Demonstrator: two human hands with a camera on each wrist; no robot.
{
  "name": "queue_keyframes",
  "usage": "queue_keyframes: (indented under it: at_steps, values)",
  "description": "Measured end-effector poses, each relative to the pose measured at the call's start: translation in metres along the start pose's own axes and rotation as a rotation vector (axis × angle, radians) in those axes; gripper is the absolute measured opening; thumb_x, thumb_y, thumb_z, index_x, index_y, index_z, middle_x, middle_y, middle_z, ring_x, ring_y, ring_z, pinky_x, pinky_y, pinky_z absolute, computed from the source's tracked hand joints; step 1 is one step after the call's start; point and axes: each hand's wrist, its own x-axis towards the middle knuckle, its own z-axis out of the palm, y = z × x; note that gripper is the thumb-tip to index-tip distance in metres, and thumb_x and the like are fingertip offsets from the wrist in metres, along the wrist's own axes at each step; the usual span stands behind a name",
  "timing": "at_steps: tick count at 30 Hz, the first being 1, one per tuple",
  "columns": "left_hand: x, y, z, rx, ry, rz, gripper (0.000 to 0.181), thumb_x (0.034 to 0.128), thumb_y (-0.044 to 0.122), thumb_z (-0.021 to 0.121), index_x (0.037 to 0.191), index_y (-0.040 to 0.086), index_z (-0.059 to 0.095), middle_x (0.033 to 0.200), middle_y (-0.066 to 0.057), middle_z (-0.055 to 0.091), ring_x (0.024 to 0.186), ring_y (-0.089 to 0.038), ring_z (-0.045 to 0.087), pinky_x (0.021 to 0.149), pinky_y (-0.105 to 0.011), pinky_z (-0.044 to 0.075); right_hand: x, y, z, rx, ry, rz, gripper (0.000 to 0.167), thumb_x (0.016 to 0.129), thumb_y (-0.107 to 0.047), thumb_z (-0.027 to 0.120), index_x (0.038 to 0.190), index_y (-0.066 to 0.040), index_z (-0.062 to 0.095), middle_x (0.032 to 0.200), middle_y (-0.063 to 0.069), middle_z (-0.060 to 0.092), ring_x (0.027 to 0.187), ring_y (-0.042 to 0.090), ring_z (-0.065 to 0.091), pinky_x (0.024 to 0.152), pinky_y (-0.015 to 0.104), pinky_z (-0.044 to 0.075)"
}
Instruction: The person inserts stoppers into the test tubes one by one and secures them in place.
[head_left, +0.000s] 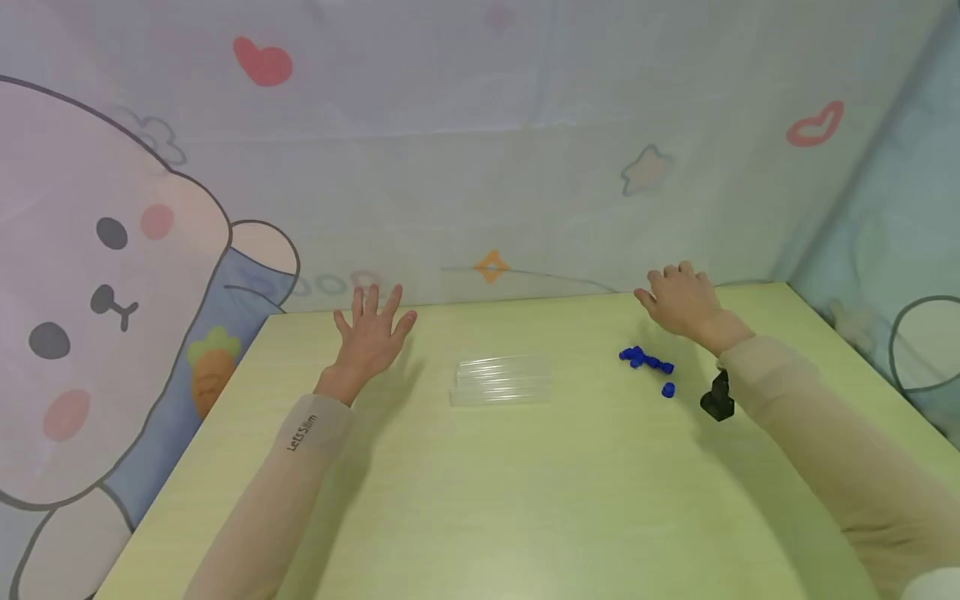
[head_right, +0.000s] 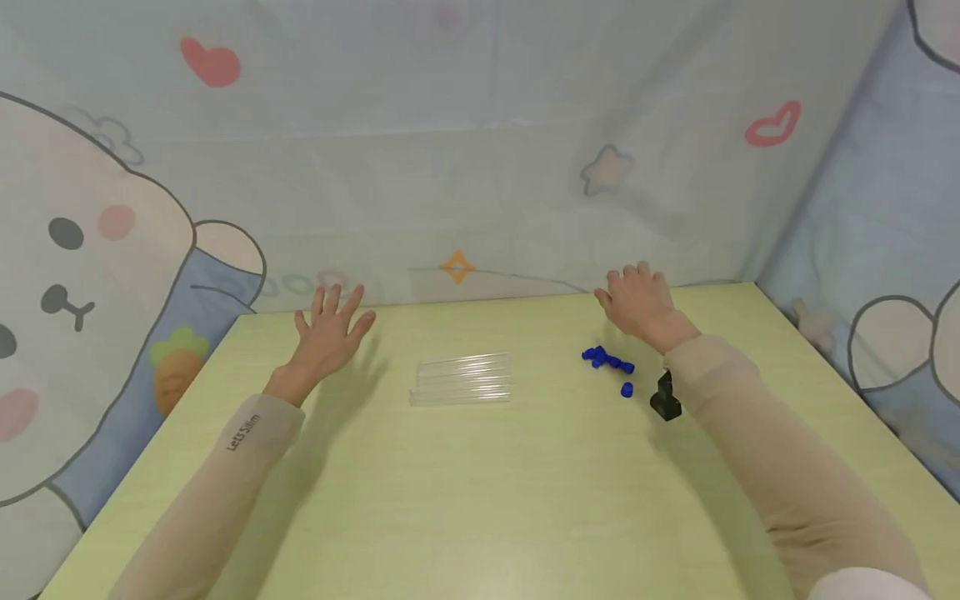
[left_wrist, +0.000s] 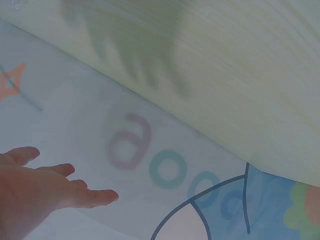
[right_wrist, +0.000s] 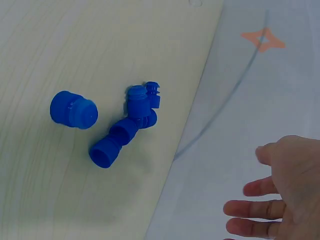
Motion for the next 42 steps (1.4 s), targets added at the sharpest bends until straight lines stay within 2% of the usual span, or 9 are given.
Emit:
queue_keyframes:
  at_steps: [2,5,8,12,16,21,31,35,42]
  values:
    - [0.001,-0.001,0.0,0.003,0.003,0.003,0.065,0.1025,0.052,0.026,0.156,0.017,0.013,0.161,-0.025,0.001,0.148,-0.044,-0.01,0.107,-0.076,-0.005,-0.001,0.004,-0.001,0.02,-0.051,-0.009,0.033,0.102,-0.023,0.044,0.103,0.006,0.059,0.09,0.024,0.062,0.079,0.037,0.058,0.067,0.049,0.049]
    - [0.001,-0.001,0.001,0.007,0.006,0.005,0.065,0.1026,0.051,0.027,0.156,0.017,0.014,0.161,-0.025,0.002,0.148,-0.044,-0.008,0.107,-0.076,-0.004,-0.004,0.01,-0.004,0.069,-0.179,-0.011,0.022,0.097,-0.017,0.053,0.092,0.003,0.061,0.082,0.017,0.062,0.067,0.025,0.058,0.059,0.039,0.047]
    - [0.001,0.0,0.0,0.003,0.01,0.007,0.065,0.1025,0.051,0.028,0.156,0.016,0.015,0.16,-0.026,0.003,0.148,-0.045,-0.007,0.107,-0.076,-0.004,-0.007,0.015,-0.005,0.122,-0.329,-0.011,0.018,0.092,-0.016,0.061,0.094,0.002,0.063,0.084,0.014,0.063,0.066,0.02,0.055,0.058,0.035,0.047]
    - [0.001,0.0,0.001,0.011,0.01,0.009,0.065,0.1026,0.05,0.029,0.156,0.016,0.015,0.16,-0.026,0.004,0.148,-0.045,-0.007,0.107,-0.076,-0.004,-0.012,0.02,-0.004,0.251,-0.535,0.02,0.016,0.091,-0.018,0.064,0.092,-0.002,0.066,0.073,0.007,0.06,0.056,0.014,0.045,0.05,0.027,0.04]
    - [0.0,-0.001,0.004,0.026,0.003,0.006,0.065,0.1026,0.051,0.028,0.156,0.017,0.015,0.16,-0.027,0.007,0.148,-0.045,-0.006,0.107,-0.076,-0.002,-0.015,0.02,-0.001,0.315,-0.648,0.041,0.015,0.089,-0.02,0.066,0.091,-0.004,0.067,0.068,0.003,0.058,0.054,0.012,0.044,0.05,0.026,0.042]
    - [-0.001,0.001,0.005,0.021,-0.014,0.004,0.064,0.103,0.05,0.028,0.156,0.016,0.014,0.159,-0.027,0.008,0.148,-0.045,-0.006,0.107,-0.076,-0.003,-0.016,0.017,0.004,0.326,-0.678,0.059,0.017,0.088,-0.022,0.07,0.092,-0.006,0.066,0.07,0.003,0.061,0.057,0.013,0.048,0.054,0.027,0.045]
    - [-0.001,0.003,0.009,0.014,-0.031,0.009,0.064,0.1033,0.049,0.027,0.156,0.017,0.012,0.16,-0.026,0.008,0.148,-0.044,-0.005,0.109,-0.074,-0.003,-0.013,0.019,0.013,0.328,-0.677,0.055,0.008,0.086,-0.011,0.068,0.085,-0.004,0.067,0.068,0.003,0.063,0.056,0.012,0.048,0.052,0.025,0.046]
    - [-0.001,0.004,0.012,0.016,-0.039,0.024,0.064,0.1034,0.049,0.027,0.156,0.016,0.011,0.159,-0.027,0.009,0.147,-0.047,-0.003,0.11,-0.073,0.0,-0.013,0.019,0.015,0.331,-0.68,0.057,0.007,0.086,-0.01,0.067,0.084,-0.003,0.067,0.066,0.002,0.061,0.055,0.012,0.046,0.051,0.024,0.043]
    - [-0.002,0.009,0.016,0.001,-0.053,0.053,0.064,0.1039,0.044,0.031,0.156,0.014,0.011,0.156,-0.029,0.019,0.146,-0.048,0.007,0.112,-0.07,0.009,-0.014,0.015,0.016,0.326,-0.687,0.035,0.007,0.086,-0.009,0.067,0.083,-0.002,0.067,0.065,0.002,0.061,0.054,0.011,0.046,0.05,0.023,0.044]
